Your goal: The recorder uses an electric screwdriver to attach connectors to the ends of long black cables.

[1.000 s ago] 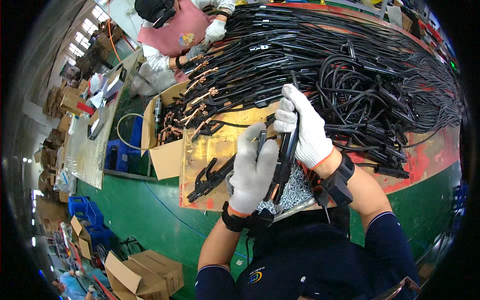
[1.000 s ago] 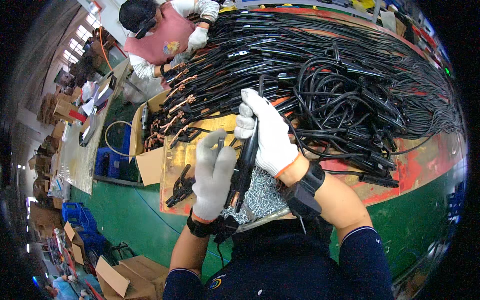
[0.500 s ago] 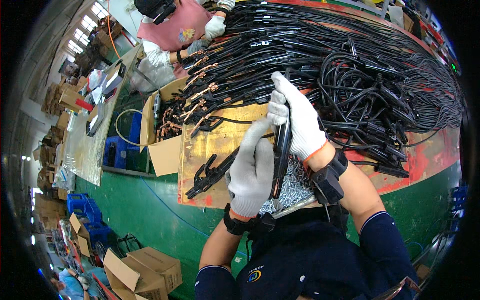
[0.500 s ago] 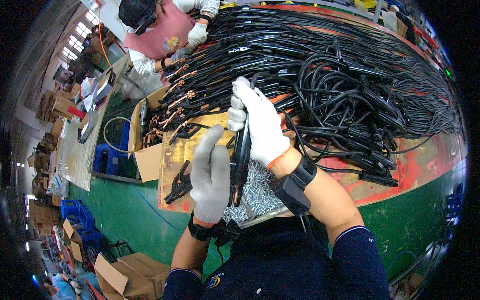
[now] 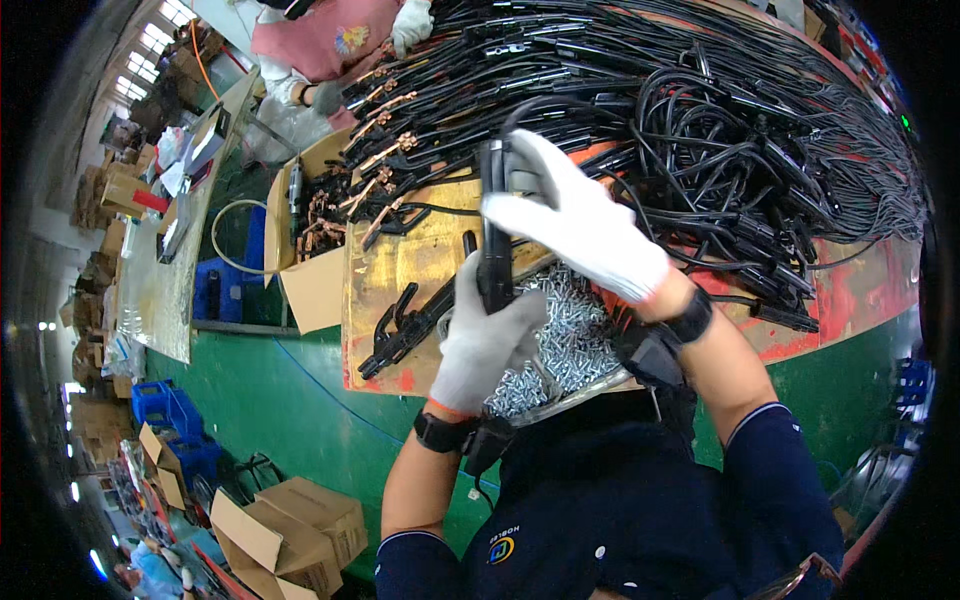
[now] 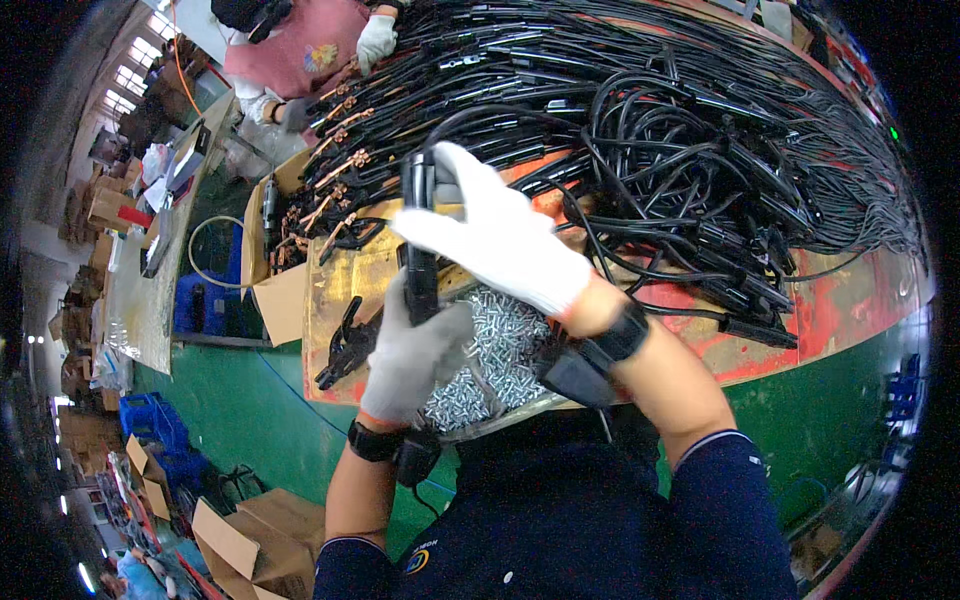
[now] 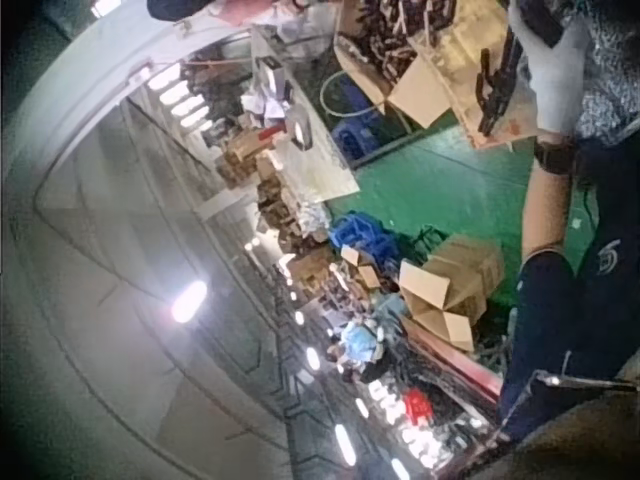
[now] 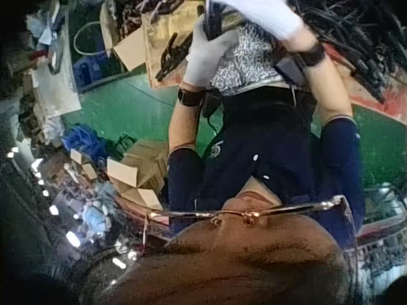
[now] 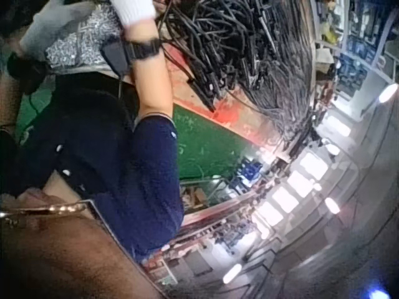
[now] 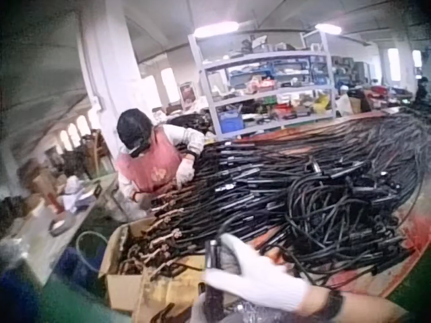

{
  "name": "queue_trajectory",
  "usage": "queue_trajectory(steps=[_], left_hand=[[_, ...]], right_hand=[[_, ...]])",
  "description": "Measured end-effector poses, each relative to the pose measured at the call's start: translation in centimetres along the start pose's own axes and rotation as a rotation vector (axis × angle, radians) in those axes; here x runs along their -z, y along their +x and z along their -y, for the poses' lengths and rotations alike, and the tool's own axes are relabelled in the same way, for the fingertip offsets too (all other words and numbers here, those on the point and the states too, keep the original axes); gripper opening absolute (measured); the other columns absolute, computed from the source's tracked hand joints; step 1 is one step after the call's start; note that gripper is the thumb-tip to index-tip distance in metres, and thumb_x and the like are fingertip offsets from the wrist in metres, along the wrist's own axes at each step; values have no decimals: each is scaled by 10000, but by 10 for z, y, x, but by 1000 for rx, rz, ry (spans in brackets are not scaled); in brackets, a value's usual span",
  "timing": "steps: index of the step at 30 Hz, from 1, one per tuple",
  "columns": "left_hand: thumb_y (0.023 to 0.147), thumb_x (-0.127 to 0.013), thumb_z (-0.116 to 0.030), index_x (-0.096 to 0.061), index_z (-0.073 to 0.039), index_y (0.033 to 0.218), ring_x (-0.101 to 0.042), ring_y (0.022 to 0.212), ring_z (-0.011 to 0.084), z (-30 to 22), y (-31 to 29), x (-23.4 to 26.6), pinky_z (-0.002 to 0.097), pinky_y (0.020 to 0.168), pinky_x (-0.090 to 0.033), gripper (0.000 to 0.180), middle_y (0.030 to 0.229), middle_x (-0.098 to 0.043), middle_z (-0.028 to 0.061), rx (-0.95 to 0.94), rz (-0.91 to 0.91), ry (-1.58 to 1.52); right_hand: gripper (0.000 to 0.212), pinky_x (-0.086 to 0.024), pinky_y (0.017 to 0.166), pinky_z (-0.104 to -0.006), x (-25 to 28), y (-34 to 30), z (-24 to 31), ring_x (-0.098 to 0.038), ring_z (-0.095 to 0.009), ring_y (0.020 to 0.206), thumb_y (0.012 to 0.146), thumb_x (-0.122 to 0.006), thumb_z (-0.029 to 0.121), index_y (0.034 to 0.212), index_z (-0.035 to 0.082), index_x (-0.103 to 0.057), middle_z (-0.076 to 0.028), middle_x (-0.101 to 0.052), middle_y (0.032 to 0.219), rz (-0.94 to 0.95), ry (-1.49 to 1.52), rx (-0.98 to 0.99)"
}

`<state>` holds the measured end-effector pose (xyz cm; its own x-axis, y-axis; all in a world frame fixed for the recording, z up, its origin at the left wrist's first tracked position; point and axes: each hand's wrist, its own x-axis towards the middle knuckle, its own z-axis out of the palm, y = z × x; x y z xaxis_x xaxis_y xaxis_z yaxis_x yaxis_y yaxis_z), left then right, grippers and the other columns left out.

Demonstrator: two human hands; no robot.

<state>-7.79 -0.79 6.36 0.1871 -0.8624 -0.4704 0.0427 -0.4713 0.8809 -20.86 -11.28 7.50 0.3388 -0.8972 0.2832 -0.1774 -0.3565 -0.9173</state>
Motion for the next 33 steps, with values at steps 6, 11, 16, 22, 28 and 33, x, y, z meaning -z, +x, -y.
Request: queue_trajectory(steps=[6, 11, 16, 22, 28, 33], left_hand=[[955, -587, -120, -461, -115, 1371, -379, 412, 47, 36, 12, 48, 204, 357, -323, 434, 615, -435, -59, 187, 192, -542], [955, -618, -189, -497, -94, 1225, -406, 414, 60, 51, 31, 62, 210, 363, -326, 311, 628, -495, -23, 83, 252, -624], [953, -619, -159, -489, -93, 1198, -406, 412, 62, 60, 38, 62, 210, 364, -326, 285, 617, -481, -25, 24, 352, -758], [908, -659, -100, -480, -83, 1088, -410, 404, 46, 57, 36, 63, 208, 350, -321, 254, 617, -489, -30, 46, 344, -669], [875, -667, -93, -491, -68, 1071, -420, 409, 40, 64, 41, 64, 211, 340, -304, 265, 651, -535, -14, 12, 355, -609], [878, -658, -91, -498, -64, 1080, -414, 407, 36, 59, 38, 60, 214, 339, -296, 260, 688, -549, -15, 20, 330, -600]], right_hand=[[601, -537, 810, -398, 61, -98, -10, -658, -337, 950, 861, -731, 325, 1370, 95, -509, -169, -636, 1098, 176, -780, -39], [739, -541, 691, -430, 45, -105, -21, -672, -367, 807, 828, -741, 418, 1427, 103, -442, -184, -654, 985, 100, -799, -155], [874, -550, 801, -450, 41, -92, -26, -676, -410, 928, 740, -783, 432, 1441, 74, -403, -231, -665, 1087, 133, -875, -281], [719, -502, 895, -335, 63, -81, -30, -630, -203, 969, 751, -776, 302, 1344, 10, -493, -103, -644, 1086, 135, -121, -381], [495, -543, 742, -291, 80, -67, -25, -632, -159, 797, 860, -666, 191, 1312, 48, -522, -50, -638, 1001, -152, 498, -327], [486, -499, 993, -593, 34, -41, -14, -611, -299, 1157, 950, -637, 287, 1372, 92, -500, -131, -586, 1314, -150, 1368, 9]])
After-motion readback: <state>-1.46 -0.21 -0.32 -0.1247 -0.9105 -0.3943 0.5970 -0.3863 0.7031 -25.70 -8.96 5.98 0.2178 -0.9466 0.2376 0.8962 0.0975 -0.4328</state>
